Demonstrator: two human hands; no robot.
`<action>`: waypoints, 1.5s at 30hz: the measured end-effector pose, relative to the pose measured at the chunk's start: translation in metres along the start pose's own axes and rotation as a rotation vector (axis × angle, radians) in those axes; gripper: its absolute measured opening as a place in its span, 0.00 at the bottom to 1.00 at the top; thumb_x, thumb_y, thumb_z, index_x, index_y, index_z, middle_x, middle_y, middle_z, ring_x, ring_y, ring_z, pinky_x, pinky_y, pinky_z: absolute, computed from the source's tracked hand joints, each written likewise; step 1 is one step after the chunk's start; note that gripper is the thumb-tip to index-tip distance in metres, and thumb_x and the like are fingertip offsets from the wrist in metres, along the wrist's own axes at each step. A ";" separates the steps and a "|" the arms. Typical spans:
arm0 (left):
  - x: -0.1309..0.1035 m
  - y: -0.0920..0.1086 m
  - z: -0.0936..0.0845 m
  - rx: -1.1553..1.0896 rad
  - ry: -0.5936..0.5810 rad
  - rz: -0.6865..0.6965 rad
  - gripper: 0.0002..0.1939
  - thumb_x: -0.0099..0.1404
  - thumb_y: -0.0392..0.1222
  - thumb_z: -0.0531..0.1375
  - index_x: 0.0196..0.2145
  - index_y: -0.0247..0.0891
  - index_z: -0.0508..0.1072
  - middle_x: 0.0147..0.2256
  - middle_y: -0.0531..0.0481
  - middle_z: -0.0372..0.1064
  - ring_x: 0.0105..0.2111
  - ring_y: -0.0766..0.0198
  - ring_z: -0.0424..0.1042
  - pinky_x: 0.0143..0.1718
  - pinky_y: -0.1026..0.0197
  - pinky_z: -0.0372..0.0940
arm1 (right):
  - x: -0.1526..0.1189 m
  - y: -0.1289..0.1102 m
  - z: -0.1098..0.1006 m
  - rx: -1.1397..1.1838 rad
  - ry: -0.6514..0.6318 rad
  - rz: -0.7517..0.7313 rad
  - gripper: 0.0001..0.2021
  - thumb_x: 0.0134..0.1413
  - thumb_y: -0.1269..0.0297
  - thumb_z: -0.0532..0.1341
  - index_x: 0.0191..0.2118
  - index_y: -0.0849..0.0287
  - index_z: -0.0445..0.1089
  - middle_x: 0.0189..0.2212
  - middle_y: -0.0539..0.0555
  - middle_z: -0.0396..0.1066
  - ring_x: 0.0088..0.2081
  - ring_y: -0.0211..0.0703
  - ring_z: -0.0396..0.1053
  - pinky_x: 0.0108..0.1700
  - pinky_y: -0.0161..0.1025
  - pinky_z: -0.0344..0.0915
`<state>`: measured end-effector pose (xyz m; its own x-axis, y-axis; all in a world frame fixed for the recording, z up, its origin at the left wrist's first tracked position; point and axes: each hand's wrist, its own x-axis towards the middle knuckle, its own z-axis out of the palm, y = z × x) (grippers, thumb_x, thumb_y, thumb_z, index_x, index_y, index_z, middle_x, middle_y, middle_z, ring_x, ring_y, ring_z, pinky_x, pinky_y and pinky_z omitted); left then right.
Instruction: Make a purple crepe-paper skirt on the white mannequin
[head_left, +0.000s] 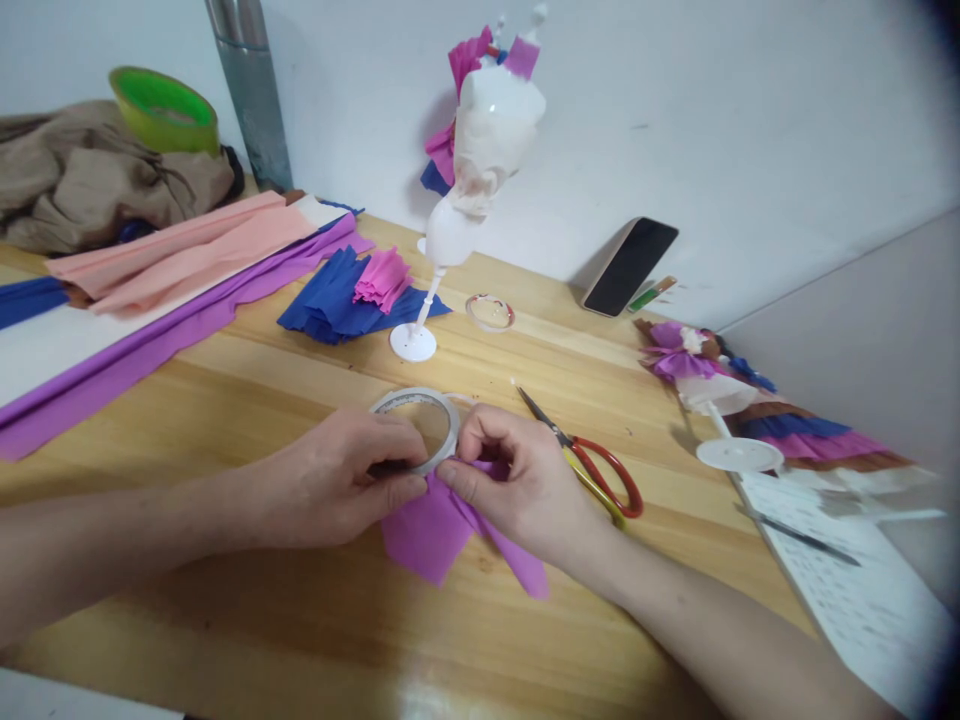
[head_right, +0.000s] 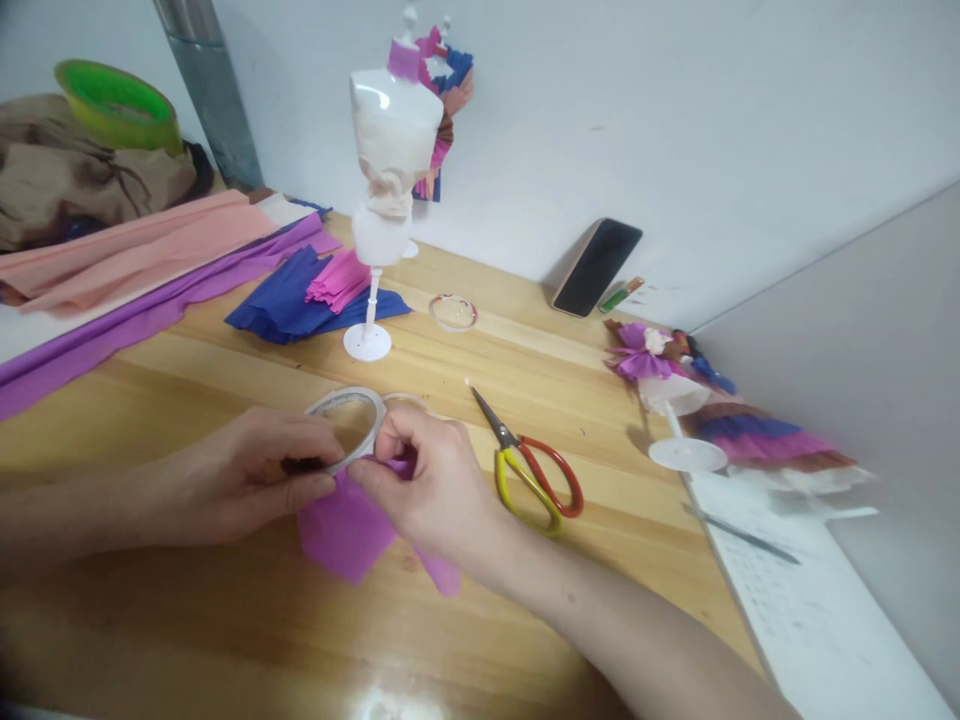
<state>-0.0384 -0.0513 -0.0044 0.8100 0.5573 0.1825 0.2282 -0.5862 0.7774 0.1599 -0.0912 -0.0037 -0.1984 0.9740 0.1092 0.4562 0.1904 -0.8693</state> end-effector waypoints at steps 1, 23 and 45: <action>0.000 0.000 -0.001 -0.046 -0.013 -0.042 0.13 0.68 0.41 0.53 0.25 0.37 0.64 0.23 0.55 0.59 0.24 0.68 0.59 0.24 0.65 0.54 | 0.001 0.001 -0.002 0.004 -0.006 0.010 0.15 0.47 0.66 0.63 0.20 0.56 0.54 0.19 0.44 0.56 0.22 0.32 0.53 0.24 0.32 0.52; 0.002 0.000 -0.007 -0.226 -0.028 -0.208 0.16 0.67 0.49 0.54 0.28 0.34 0.70 0.26 0.53 0.64 0.28 0.66 0.63 0.28 0.65 0.58 | 0.003 -0.007 -0.019 0.009 -0.089 -0.021 0.05 0.50 0.68 0.60 0.25 0.60 0.69 0.21 0.48 0.68 0.23 0.34 0.62 0.26 0.32 0.59; 0.001 -0.003 -0.001 -0.040 -0.044 0.010 0.11 0.67 0.39 0.54 0.27 0.35 0.67 0.23 0.55 0.59 0.24 0.69 0.58 0.25 0.65 0.53 | -0.005 -0.011 -0.003 -0.376 0.036 -0.136 0.17 0.44 0.69 0.64 0.21 0.56 0.51 0.18 0.44 0.55 0.22 0.33 0.54 0.25 0.33 0.50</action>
<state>-0.0389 -0.0484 -0.0058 0.8353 0.5248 0.1640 0.1995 -0.5672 0.7991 0.1583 -0.0975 0.0067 -0.2516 0.9392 0.2337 0.7149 0.3431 -0.6092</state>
